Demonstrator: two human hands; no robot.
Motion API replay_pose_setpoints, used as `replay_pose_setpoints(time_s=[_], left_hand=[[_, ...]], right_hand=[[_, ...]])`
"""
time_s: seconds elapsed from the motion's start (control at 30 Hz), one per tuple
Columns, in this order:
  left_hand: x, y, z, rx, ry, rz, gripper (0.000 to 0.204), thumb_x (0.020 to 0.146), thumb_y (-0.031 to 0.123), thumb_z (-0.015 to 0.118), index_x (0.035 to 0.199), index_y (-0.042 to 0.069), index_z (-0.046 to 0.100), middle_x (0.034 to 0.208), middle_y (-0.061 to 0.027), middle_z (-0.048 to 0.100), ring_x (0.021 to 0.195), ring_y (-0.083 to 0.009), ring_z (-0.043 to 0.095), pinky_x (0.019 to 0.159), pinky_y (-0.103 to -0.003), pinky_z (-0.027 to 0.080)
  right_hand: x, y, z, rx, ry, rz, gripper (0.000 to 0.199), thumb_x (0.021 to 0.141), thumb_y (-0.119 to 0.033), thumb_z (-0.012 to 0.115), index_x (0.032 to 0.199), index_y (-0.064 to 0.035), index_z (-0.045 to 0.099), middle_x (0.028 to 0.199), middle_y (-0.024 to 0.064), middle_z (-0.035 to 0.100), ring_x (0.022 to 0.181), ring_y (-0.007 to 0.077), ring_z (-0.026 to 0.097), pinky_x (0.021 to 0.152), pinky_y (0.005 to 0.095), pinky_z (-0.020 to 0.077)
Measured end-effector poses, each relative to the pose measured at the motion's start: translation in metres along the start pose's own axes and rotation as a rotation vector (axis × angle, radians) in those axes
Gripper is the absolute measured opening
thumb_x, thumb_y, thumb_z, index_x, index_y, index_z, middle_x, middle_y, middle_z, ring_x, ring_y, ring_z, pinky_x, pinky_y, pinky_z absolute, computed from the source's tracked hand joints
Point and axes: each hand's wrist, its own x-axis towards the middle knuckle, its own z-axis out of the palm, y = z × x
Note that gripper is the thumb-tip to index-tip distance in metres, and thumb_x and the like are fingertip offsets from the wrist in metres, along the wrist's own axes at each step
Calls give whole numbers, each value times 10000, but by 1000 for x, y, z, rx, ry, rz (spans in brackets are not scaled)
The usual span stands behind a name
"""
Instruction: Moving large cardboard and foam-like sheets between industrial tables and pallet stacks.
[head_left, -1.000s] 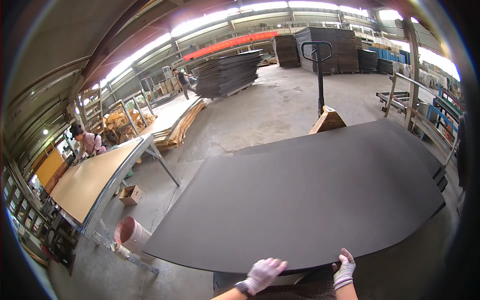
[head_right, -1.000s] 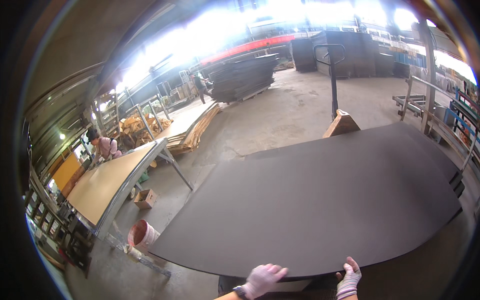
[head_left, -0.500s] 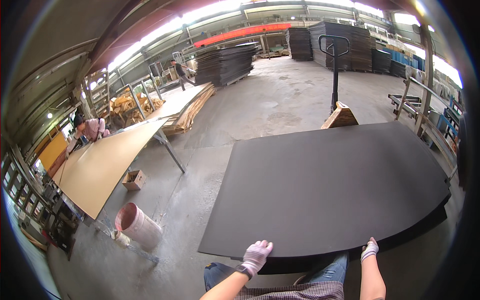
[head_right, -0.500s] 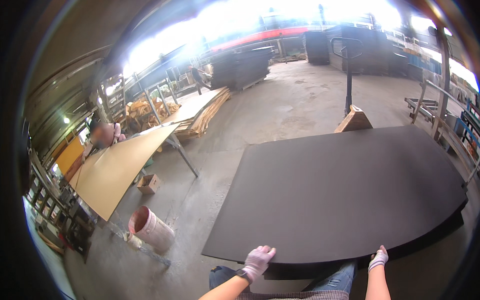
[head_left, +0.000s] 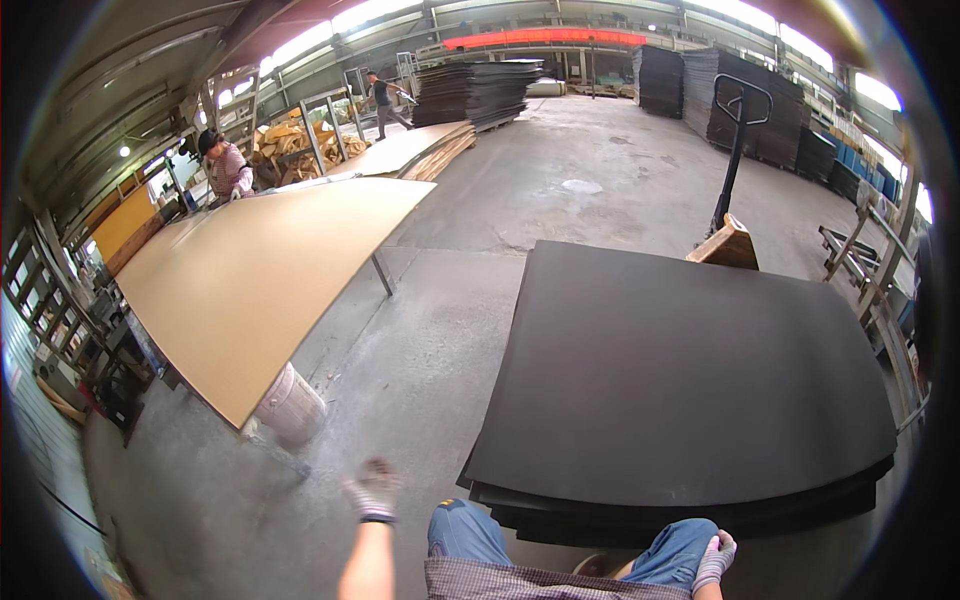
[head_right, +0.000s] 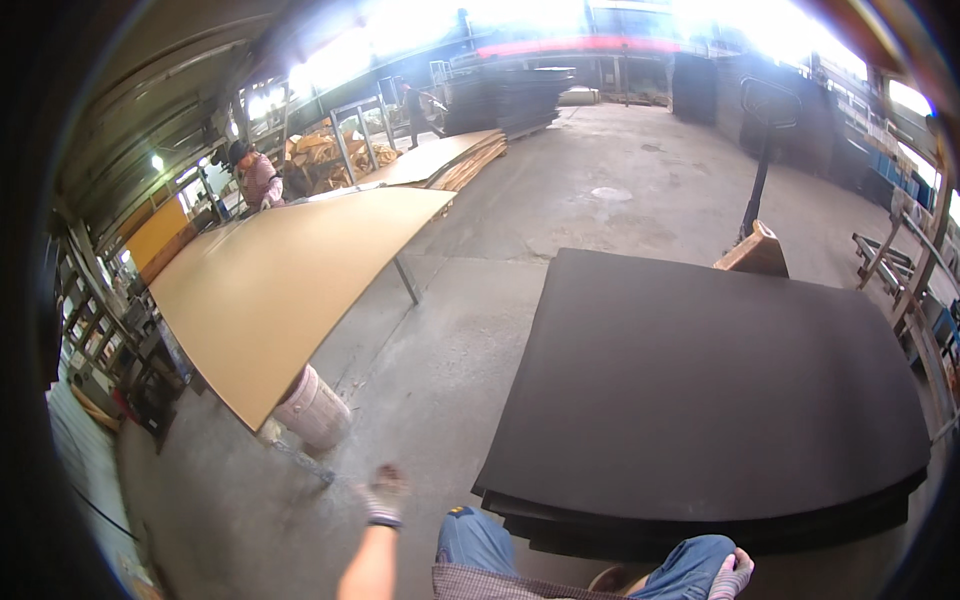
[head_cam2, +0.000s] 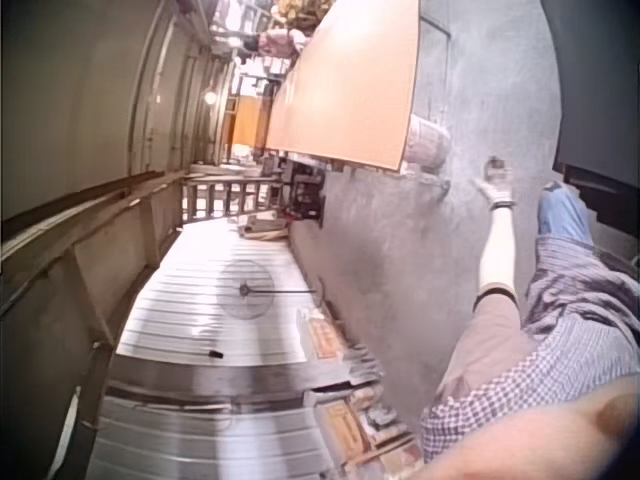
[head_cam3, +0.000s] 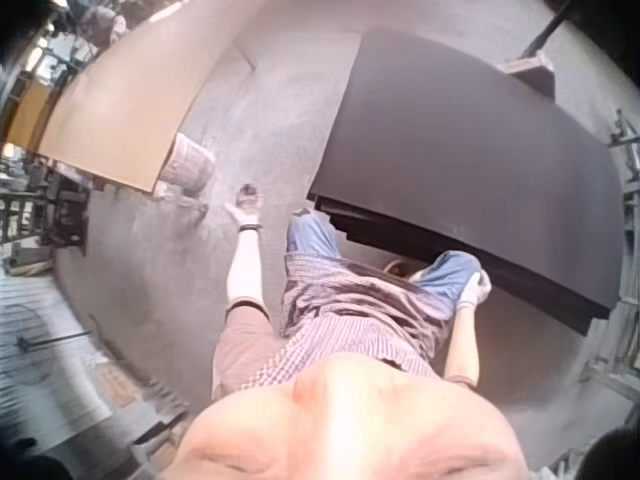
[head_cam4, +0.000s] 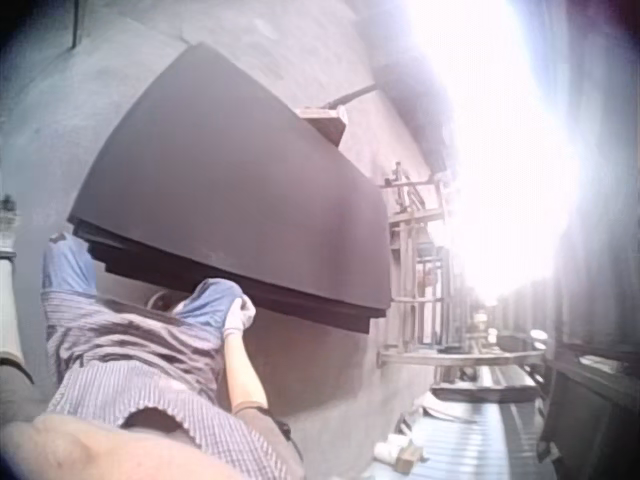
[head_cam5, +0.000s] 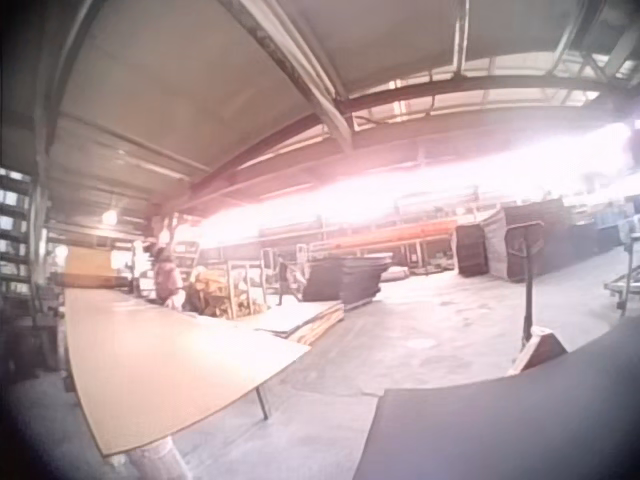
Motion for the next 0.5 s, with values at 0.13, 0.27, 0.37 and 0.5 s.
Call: replay_pose_setpoints(time_s=[0.13,0.27,0.37,0.5], left_hand=[[13,193,10,-30,-155,405,922,751,782,445,1265,17,480,1194,-125,590,1053,-282,581,930,-470,451],[24,284,112,575,-196,350,810,829,627,528,1344,14,402,1235,-126,551,1161,-275,512,982,-433,412],[36,230,84,973,174,387,683,842,470,619,1285,-28,470,1236,-128,557,1152,-247,520,981,-406,418],[15,162,-94,807,379,504,524,805,238,730,1193,-59,539,1148,-102,600,1011,-199,591,910,-329,469]], right_hand=[[4,10,1,-270,-32,-62,183,821,17,576,1003,1,591,933,86,611,853,181,590,822,292,482],[10,15,11,-210,-16,-118,189,794,36,585,974,-15,611,886,82,621,816,181,597,788,287,489],[12,-11,24,-294,-59,-4,155,755,44,585,902,4,617,823,72,629,753,180,589,756,313,497],[18,-43,47,-71,-122,-4,176,734,44,588,899,-3,628,815,67,630,740,159,585,740,297,498]])
